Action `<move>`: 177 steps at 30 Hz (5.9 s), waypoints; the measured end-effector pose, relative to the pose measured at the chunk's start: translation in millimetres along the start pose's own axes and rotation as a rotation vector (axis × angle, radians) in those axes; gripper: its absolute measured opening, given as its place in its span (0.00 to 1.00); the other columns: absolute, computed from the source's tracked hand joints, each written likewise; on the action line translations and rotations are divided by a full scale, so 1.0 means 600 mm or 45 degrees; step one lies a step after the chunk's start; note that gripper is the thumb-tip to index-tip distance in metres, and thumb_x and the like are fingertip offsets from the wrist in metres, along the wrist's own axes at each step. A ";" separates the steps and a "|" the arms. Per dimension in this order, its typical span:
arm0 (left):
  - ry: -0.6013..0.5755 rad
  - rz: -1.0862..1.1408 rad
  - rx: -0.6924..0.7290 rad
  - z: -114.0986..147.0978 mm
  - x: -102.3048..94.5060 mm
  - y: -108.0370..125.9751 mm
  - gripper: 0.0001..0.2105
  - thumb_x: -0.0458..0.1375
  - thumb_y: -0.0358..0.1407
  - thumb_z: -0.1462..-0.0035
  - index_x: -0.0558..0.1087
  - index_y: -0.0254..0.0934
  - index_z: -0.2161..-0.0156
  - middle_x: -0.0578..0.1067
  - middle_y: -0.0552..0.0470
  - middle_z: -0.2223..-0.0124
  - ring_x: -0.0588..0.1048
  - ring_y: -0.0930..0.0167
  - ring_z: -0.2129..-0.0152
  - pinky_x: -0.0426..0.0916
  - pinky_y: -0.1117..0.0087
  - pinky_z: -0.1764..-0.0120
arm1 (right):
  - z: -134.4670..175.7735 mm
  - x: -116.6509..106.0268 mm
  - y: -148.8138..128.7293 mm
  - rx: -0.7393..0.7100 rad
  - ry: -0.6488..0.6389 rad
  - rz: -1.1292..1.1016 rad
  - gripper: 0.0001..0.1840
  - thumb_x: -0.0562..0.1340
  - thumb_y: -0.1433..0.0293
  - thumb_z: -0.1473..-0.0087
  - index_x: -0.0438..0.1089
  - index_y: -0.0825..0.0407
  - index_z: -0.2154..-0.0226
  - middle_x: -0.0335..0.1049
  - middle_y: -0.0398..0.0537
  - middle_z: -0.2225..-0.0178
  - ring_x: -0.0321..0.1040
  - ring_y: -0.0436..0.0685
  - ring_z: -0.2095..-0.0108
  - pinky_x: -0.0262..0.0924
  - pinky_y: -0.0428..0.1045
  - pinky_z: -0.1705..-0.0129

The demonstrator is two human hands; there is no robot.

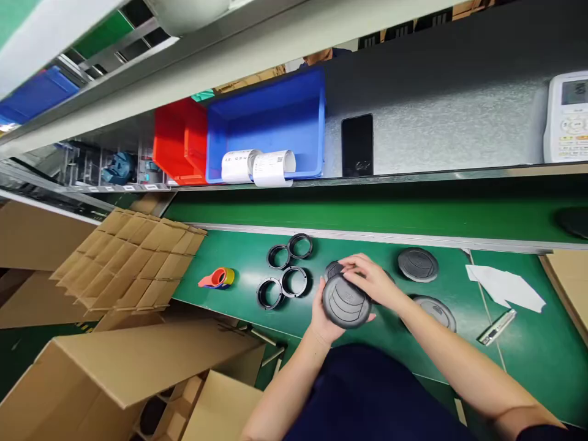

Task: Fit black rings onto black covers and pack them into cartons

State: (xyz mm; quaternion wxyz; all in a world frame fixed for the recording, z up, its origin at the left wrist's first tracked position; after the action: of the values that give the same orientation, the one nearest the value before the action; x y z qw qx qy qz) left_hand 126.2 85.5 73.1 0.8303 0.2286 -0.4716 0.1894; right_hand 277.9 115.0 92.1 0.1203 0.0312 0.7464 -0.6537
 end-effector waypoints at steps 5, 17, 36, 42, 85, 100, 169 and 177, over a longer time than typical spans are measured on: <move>0.005 -0.012 0.233 0.043 0.018 0.007 0.33 0.48 0.62 0.43 0.66 0.44 0.40 0.67 0.42 0.37 0.59 0.49 0.38 0.51 0.36 0.41 | 0.063 0.012 -0.018 -0.223 0.215 0.383 0.18 0.53 0.58 0.35 0.77 0.42 0.56 0.65 0.52 0.49 0.57 0.64 0.45 0.58 0.64 0.43; 0.073 -0.015 0.375 0.082 0.010 -0.016 0.29 0.55 0.53 0.44 0.67 0.42 0.41 0.72 0.44 0.42 0.66 0.54 0.42 0.55 0.44 0.40 | 0.083 0.068 -0.025 -0.121 -0.029 0.232 0.27 0.46 0.53 0.33 0.78 0.44 0.54 0.62 0.52 0.44 0.52 0.64 0.41 0.58 0.64 0.40; 0.144 0.158 0.277 0.079 -0.053 0.019 0.28 0.53 0.57 0.43 0.72 0.38 0.46 0.76 0.39 0.50 0.72 0.53 0.50 0.60 0.43 0.44 | 0.101 0.123 0.025 0.053 0.152 0.189 0.32 0.37 0.54 0.32 0.66 0.42 0.41 0.58 0.50 0.39 0.53 0.62 0.38 0.53 0.64 0.37; 0.442 0.202 0.312 0.079 -0.121 0.020 0.18 0.56 0.47 0.41 0.77 0.35 0.56 0.81 0.47 0.59 0.76 0.64 0.59 0.64 0.64 0.46 | 0.116 0.197 0.039 -0.118 -0.301 0.606 0.42 0.60 0.52 0.42 0.49 0.50 0.32 0.38 0.58 0.30 0.34 0.70 0.31 0.41 0.69 0.33; 0.847 0.365 0.283 0.145 -0.279 0.166 0.13 0.59 0.35 0.40 0.74 0.30 0.52 0.80 0.41 0.56 0.79 0.65 0.61 0.72 0.64 0.52 | -0.284 0.257 0.244 -0.153 -0.400 1.526 0.51 0.56 0.43 0.45 0.42 0.53 0.30 0.37 0.66 0.30 0.38 0.78 0.33 0.33 0.73 0.36; 0.958 0.261 0.302 0.144 -0.283 0.169 0.10 0.57 0.30 0.40 0.75 0.30 0.54 0.80 0.42 0.59 0.80 0.67 0.63 0.74 0.67 0.55 | -0.312 0.212 0.228 -0.006 -0.156 1.310 0.33 0.44 0.57 0.34 0.52 0.60 0.34 0.51 0.61 0.33 0.44 0.66 0.33 0.41 0.63 0.34; 1.145 0.235 0.452 0.164 -0.304 0.096 0.22 0.56 0.52 0.40 0.70 0.33 0.53 0.76 0.43 0.61 0.77 0.63 0.61 0.70 0.54 0.51 | -0.110 0.377 0.123 -0.164 -0.479 1.120 0.61 0.68 0.48 0.58 0.44 0.57 0.31 0.46 0.71 0.35 0.44 0.78 0.36 0.38 0.69 0.36; 1.395 0.261 0.746 0.175 -0.405 0.200 0.09 0.59 0.37 0.39 0.66 0.34 0.67 0.72 0.51 0.73 0.77 0.71 0.74 0.76 0.69 0.62 | -0.127 0.427 0.185 -0.196 -0.539 1.398 0.62 0.65 0.44 0.55 0.39 0.56 0.30 0.44 0.70 0.33 0.44 0.77 0.35 0.37 0.67 0.36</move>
State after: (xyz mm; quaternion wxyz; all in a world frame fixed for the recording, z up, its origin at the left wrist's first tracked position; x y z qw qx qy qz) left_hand -127.8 101.6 -67.0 0.8320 0.2701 0.0742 0.4789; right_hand 41.6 177.3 -62.8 0.5891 0.2729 0.6261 -0.4319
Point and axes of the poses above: each hand's wrist, its own z-axis away from the middle knuckle, its own x-axis out of the palm, y = z × x, the point moved 3 cm from there along -z, towards the middle knuckle
